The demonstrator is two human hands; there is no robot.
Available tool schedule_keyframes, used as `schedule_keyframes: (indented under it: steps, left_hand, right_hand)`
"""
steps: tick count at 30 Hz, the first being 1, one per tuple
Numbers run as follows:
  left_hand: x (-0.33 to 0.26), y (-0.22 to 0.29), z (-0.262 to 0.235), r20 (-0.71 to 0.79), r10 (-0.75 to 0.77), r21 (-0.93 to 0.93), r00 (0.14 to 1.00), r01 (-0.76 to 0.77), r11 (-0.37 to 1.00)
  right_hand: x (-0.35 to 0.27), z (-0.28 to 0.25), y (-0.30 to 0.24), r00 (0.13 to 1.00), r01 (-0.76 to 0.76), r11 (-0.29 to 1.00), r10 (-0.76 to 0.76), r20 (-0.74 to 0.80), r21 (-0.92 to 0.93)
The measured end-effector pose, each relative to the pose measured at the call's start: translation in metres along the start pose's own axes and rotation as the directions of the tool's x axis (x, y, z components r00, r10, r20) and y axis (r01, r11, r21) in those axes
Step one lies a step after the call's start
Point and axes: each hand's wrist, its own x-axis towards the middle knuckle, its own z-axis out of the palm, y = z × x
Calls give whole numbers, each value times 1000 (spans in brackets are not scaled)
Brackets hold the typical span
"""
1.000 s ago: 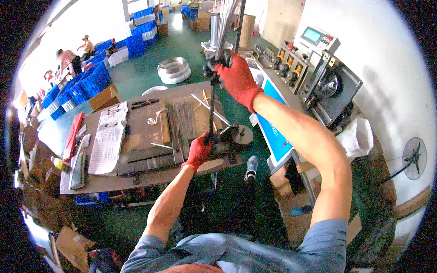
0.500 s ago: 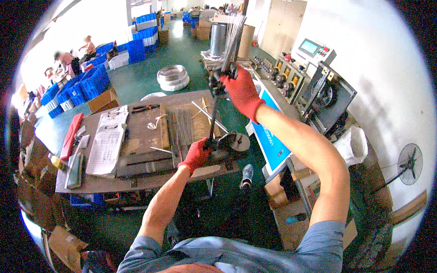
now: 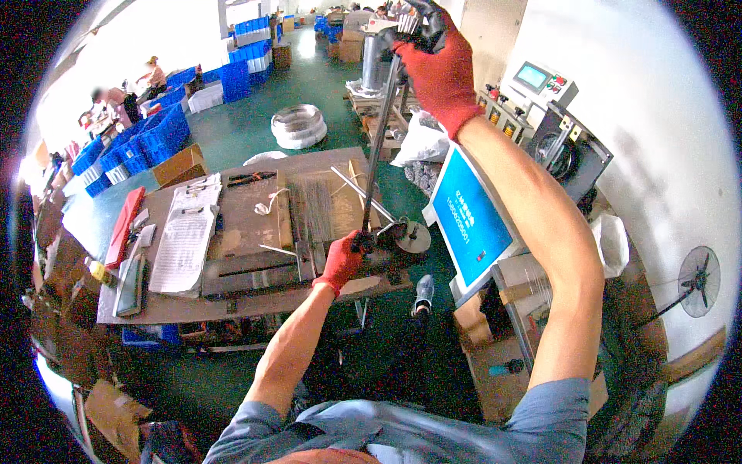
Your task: Operating a manual bending and cutting machine to process metal components on a factory workbench.
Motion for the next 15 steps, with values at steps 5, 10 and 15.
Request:
schedule_keyframes:
  steps: [5, 10, 15]
  left_hand:
    - [0, 4, -1, 32, 34, -13, 999, -34, 999]
    - [-4, 4, -10, 20, 33, 110, 999, -35, 993]
    - [2, 12, -2, 41, 0, 0, 999, 0, 1000]
  right_hand:
    - [-3, -16, 3, 989, 38, 995, -25, 144, -93]
    - [-6, -5, -4, 995, -25, 991, 38, 97, -129]
    - [-2, -41, 21, 991, 126, 905, -95, 94, -406]
